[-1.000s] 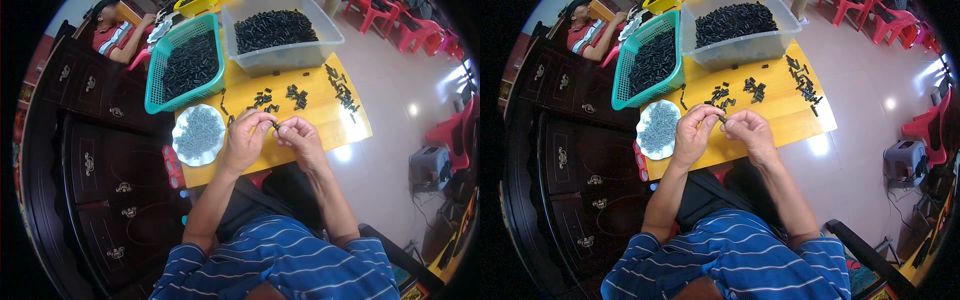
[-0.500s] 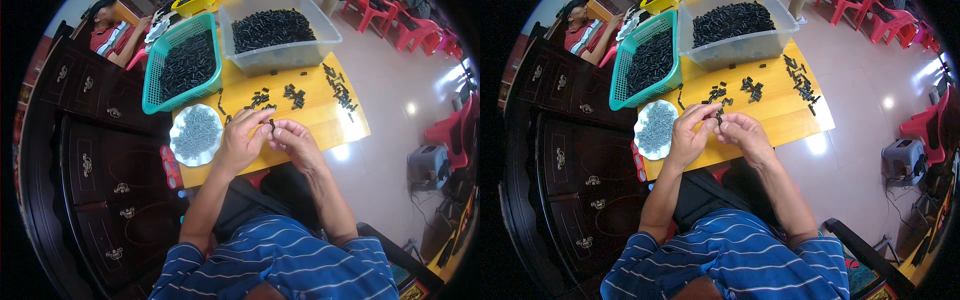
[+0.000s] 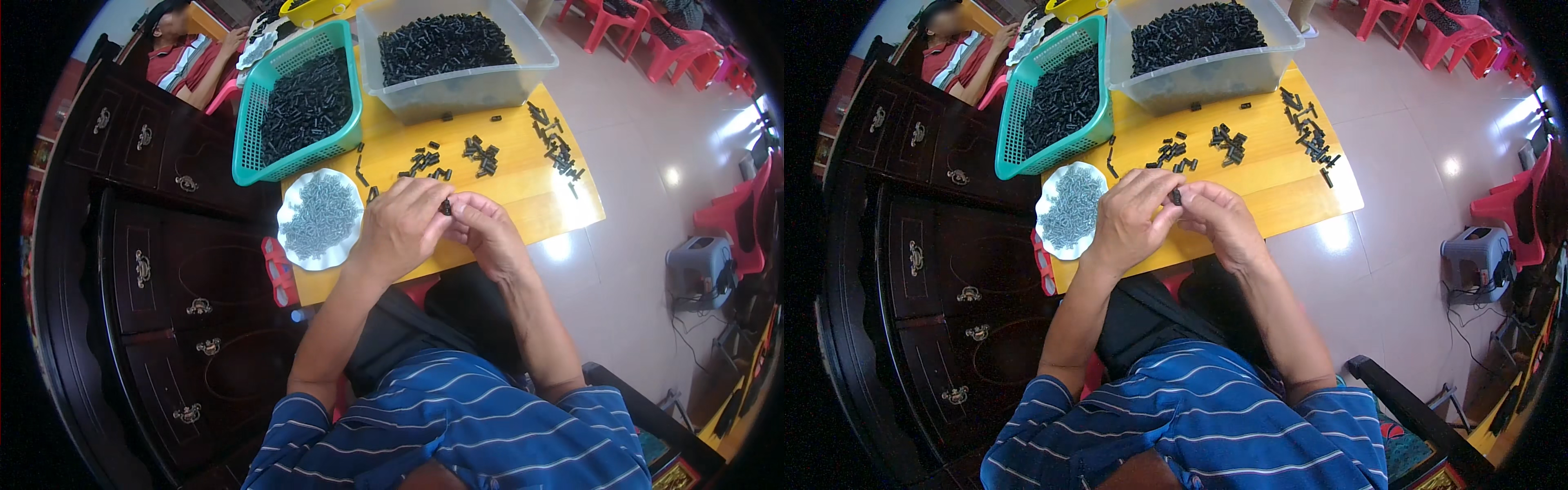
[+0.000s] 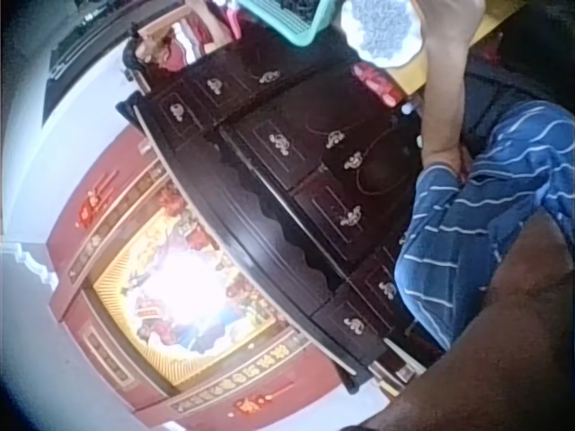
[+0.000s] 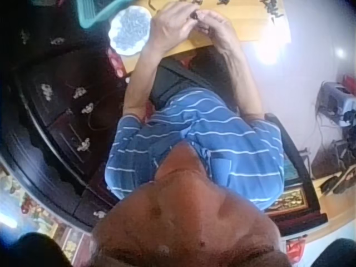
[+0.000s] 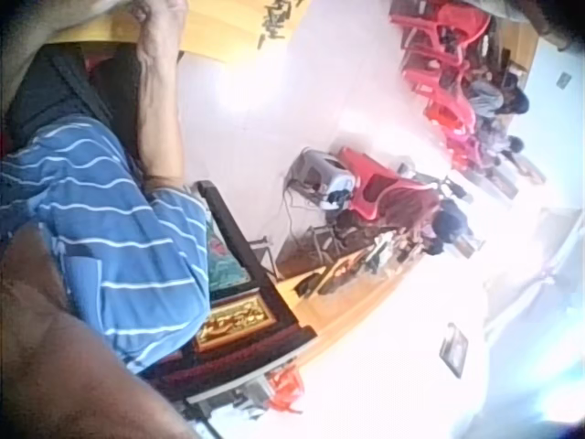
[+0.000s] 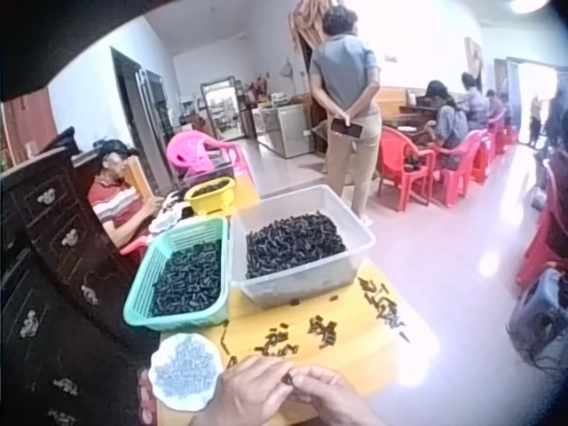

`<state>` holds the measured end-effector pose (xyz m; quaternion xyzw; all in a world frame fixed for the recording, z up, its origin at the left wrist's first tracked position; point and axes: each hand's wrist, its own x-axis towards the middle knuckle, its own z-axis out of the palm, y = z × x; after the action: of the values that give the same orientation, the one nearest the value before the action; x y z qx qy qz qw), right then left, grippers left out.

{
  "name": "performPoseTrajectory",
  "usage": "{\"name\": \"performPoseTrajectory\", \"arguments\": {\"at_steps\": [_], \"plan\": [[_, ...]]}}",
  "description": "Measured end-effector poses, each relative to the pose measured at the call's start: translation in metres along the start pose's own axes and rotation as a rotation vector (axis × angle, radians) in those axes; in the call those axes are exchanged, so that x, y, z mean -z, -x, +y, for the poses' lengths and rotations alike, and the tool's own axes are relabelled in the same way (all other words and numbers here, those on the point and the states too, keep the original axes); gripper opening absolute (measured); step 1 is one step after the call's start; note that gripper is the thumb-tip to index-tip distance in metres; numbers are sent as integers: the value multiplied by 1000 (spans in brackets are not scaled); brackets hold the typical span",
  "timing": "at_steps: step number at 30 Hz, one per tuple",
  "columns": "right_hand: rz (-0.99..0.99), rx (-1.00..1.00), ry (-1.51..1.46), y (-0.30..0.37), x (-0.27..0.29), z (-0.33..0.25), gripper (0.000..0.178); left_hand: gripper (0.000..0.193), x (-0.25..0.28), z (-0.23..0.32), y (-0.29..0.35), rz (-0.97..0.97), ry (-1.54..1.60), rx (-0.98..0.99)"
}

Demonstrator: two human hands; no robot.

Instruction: The person assembles small components by picking up plastic parts and metal pins from the table and inserting the pins into the plastic parts by hand.

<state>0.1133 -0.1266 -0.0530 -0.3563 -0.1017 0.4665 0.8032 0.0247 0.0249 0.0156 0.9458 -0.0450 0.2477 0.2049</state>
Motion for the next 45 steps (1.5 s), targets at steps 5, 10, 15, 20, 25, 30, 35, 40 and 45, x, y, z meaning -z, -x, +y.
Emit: {"name": "performPoseTrajectory", "arguments": {"at_steps": [5,10,15,20,25,30,35,40,45], "plan": [[13,-31,-5,1,0,1,21,33,0,0,0,12,-5,-5],[0,-31,1,2,0,1,23,32,-1,-3,3,4,-8,-18],[15,-32,12,2,-3,-1,24,30,-3,-3,2,25,16,-1],[-75,-22,55,-1,2,0,22,36,0,-2,4,-12,73,29],[-66,-19,133,3,-4,-2,21,35,13,0,9,-29,237,106],[-193,-74,322,5,-3,1,22,16,29,-17,27,-175,558,253],[-195,-73,398,4,-9,9,20,11,50,-47,27,-82,410,550],[-150,-48,453,5,-8,4,17,39,73,-100,-1,417,-30,421],[-152,-33,455,2,-8,6,13,31,47,-94,23,167,-162,307]]}}
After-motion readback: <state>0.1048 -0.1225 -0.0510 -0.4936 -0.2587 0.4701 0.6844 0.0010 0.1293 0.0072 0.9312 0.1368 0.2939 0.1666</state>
